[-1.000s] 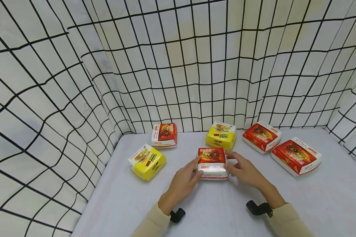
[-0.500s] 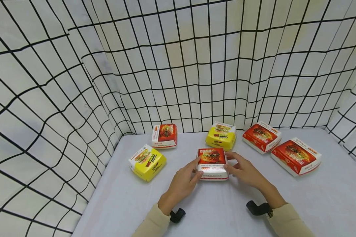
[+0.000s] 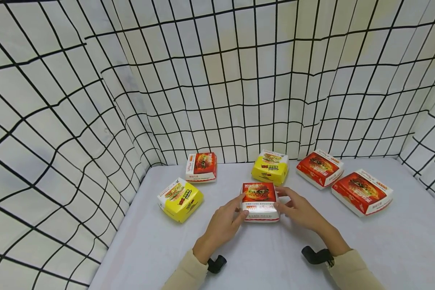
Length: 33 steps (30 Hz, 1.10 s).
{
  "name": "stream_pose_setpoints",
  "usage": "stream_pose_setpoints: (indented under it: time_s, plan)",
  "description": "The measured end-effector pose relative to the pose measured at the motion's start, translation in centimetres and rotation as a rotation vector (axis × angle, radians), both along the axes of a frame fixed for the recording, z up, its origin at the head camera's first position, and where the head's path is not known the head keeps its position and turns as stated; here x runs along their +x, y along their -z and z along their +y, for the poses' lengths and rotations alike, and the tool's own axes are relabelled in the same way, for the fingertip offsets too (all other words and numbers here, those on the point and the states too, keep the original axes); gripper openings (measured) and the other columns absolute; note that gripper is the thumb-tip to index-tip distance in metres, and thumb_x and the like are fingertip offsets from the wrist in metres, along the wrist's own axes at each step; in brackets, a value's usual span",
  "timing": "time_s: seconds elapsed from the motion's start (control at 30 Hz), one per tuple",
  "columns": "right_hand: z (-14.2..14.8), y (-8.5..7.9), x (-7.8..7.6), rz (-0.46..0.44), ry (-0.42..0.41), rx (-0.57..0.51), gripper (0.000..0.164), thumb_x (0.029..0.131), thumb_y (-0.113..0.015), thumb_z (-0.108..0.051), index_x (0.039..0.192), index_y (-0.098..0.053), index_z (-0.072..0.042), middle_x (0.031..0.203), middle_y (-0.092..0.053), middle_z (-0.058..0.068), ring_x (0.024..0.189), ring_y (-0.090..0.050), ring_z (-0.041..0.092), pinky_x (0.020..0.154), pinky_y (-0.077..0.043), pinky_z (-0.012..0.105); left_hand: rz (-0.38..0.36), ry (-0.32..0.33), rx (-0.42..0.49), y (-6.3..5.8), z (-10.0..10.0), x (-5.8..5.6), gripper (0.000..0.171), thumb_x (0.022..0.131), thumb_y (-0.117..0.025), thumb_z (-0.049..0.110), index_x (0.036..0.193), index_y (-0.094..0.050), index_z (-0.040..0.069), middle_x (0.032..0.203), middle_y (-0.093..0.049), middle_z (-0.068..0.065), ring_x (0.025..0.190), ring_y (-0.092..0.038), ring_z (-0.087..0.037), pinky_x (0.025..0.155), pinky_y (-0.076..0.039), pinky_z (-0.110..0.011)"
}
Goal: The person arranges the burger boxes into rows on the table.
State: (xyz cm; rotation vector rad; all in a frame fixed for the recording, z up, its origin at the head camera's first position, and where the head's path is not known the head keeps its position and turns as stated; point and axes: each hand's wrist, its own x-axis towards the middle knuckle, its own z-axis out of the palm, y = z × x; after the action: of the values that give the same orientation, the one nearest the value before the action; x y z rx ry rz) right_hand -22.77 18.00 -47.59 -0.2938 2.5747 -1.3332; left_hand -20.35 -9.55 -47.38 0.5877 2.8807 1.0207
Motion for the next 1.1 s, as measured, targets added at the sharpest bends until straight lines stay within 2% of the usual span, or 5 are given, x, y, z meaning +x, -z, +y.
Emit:
stream_pose_setpoints:
  time_s: [0.3,0.5,0.83,1.1]
  plan:
    - [0.01,-0.04,0.02,0.007,-0.018,-0.001,0.07,0.099,-0.062,-0.048,0.157,-0.036,-0.02,0.16,-0.041,0.015,0.119,-0.061,0.03,0.083,-0.059,0.039,0.014,0.0,0.002,0.17,-0.15,-0.03,0.063,0.104,-0.056,0.045,0.159,-0.038,0.023,0.151,-0.056,0.0,0.117,-0.064,-0.016,0.1,-0.054,-0.043]
    - [0.17,0.0,0.03,0.012,-0.018,0.002,0.07,0.1,-0.062,-0.048,0.157,-0.035,-0.019,0.161,-0.041,0.015,0.12,-0.06,0.031,0.085,-0.059,0.04,0.018,0.004,0.005,0.07,-0.24,0.04,0.063,0.104,-0.057,0.045,0.159,-0.038,0.023,0.155,-0.052,-0.001,0.12,-0.064,-0.017,0.104,-0.053,-0.043]
    - [0.26,-0.14,0.12,0.028,-0.026,0.005,0.074,0.099,-0.063,-0.05,0.158,-0.034,-0.016,0.159,-0.041,0.017,0.122,-0.058,0.034,0.084,-0.059,0.041,0.012,0.001,0.018,0.1,-0.26,0.0,0.063,0.103,-0.058,0.045,0.159,-0.037,0.025,0.154,-0.051,-0.003,0.119,-0.064,-0.019,0.101,-0.055,-0.045]
    - [0.77,-0.32,0.02,0.048,-0.006,-0.017,0.07,0.1,-0.062,-0.047,0.157,-0.035,-0.016,0.156,-0.044,0.017,0.122,-0.059,0.033,0.087,-0.059,0.043,0.041,-0.009,0.006,-0.4,-0.34,0.05,0.061,0.104,-0.056,0.047,0.158,-0.04,0.024,0.155,-0.05,-0.002,0.119,-0.064,-0.019,0.102,-0.053,-0.048]
